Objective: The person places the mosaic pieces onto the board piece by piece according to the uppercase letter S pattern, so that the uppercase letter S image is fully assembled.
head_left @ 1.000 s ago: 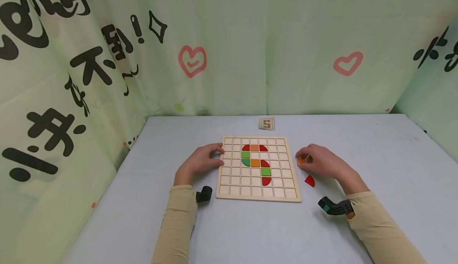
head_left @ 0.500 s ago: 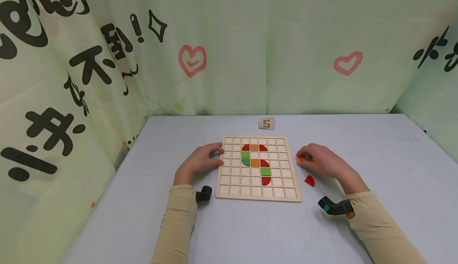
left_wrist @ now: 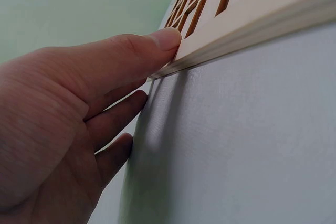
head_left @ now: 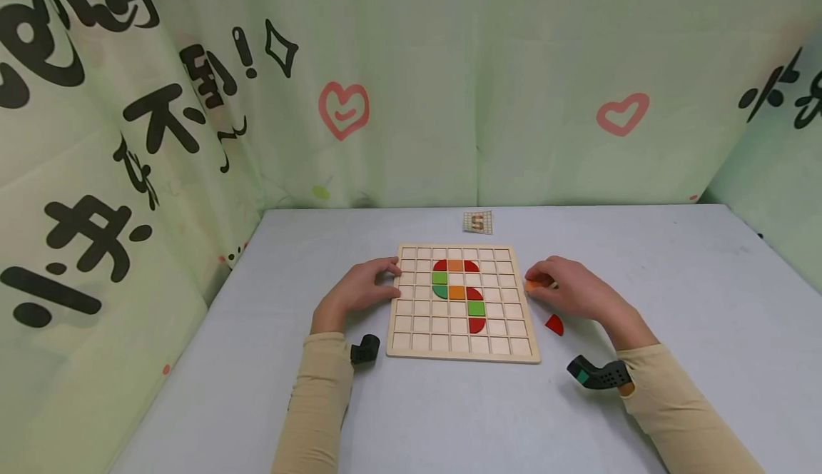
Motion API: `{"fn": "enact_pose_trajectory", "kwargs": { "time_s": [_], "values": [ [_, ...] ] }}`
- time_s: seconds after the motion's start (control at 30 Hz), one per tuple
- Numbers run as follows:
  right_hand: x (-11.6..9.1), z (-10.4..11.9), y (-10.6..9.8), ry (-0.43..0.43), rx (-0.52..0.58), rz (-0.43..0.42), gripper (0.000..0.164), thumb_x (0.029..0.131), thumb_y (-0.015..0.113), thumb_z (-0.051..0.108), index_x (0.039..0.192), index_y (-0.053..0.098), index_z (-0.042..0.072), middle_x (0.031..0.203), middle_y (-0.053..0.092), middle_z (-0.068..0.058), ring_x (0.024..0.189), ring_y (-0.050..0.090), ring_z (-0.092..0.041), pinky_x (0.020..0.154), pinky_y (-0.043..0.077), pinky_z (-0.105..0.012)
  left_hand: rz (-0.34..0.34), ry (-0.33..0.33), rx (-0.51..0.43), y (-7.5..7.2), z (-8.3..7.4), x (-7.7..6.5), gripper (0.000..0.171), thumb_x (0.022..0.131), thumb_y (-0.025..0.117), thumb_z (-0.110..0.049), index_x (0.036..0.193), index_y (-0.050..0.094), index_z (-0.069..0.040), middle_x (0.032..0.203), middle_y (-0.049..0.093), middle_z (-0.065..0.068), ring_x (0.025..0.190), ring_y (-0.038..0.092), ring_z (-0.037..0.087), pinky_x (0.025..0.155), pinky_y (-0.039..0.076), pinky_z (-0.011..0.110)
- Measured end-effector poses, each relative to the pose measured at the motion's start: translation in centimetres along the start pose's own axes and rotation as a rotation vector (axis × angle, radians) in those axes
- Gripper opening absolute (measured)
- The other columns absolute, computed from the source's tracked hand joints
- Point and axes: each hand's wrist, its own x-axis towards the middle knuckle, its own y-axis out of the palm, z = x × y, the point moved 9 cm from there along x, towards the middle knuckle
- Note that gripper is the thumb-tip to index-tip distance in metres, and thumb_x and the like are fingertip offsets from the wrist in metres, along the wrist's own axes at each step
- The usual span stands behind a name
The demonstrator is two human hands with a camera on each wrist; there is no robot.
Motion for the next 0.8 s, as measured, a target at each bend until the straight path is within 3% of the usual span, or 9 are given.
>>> {"fn": "enact_pose_trajectory", "kwargs": {
  "time_s": [0.47, 0.63, 0.8],
  "values": [
    [-0.1, 3.2, 0.4, -0.043, 0.028, 0.009, 0.025, 0.096, 0.067, 0.018, 0.113, 0.068, 0.001, 0.102, 0.066, -0.008, 0.094, 0.063, -0.022, 0.081, 0.057, -0.037, -0.004, 0.003, 0.002, 0.0, 0.0, 0.0, 0.032, 0.090, 0.074, -0.020, 0.119, 0.066, -0.009, 0.156, 0.047, 0.005, 0.149, 0.036, 0.027, 0.123, 0.031, 0.043],
    [-0.2, 5.6, 1.1, -0.103, 0.026, 0.018, 0.022, 0.095, 0.068, 0.015, 0.112, 0.069, 0.001, 0.101, 0.066, -0.006, 0.093, 0.061, -0.020, 0.084, 0.056, -0.039, -0.002, 0.005, 0.006, 0.0, 0.0, 0.1, 0.032, 0.090, 0.074, -0.019, 0.119, 0.066, -0.009, 0.156, 0.047, 0.005, 0.149, 0.036, 0.027, 0.123, 0.031, 0.042],
    [-0.1, 7.5, 2.4, -0.165, 0.001, 0.043, 0.019, 0.094, 0.069, 0.014, 0.109, 0.071, 0.003, 0.102, 0.067, -0.005, 0.092, 0.060, -0.017, 0.082, 0.055, -0.035, 0.002, 0.007, 0.008, 0.0, -0.2, 0.0, 0.033, 0.091, 0.074, -0.019, 0.120, 0.066, -0.008, 0.156, 0.047, 0.006, 0.148, 0.037, 0.028, 0.123, 0.031, 0.043]
  ]
}}
